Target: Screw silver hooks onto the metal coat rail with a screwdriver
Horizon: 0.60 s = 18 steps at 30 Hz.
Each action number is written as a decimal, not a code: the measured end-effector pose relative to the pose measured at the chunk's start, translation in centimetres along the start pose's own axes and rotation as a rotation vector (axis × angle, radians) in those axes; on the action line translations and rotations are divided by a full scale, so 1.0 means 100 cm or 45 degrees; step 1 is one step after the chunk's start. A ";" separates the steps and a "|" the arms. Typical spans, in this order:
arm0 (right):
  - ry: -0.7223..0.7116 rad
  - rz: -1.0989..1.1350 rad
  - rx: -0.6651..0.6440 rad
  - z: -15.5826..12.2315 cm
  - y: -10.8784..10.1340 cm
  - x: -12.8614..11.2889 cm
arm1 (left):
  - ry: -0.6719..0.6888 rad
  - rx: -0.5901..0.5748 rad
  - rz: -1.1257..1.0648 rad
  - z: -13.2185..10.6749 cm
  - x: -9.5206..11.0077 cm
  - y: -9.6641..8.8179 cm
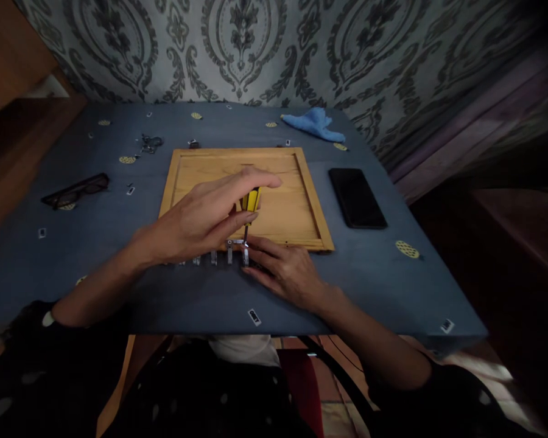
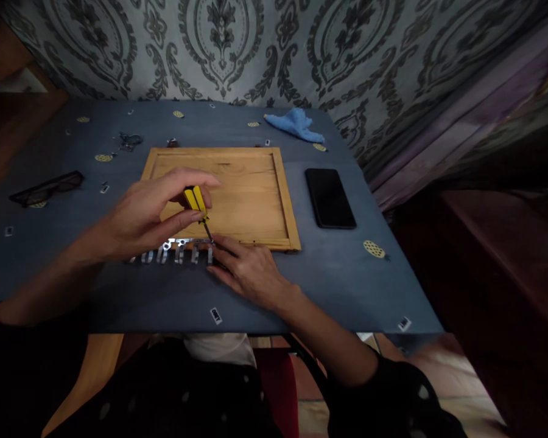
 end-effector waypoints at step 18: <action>-0.017 -0.017 0.021 0.001 -0.002 0.000 | -0.115 0.168 -0.186 -0.003 -0.001 -0.008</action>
Point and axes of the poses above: each hand's wrist, its own z-axis towards the middle knuckle, its own y-axis out of the palm, x = y × z, the point moved 2 cm from there along z, towards the middle knuckle, and after that the axes turned 10 degrees about -x, right-handed, at the moved point
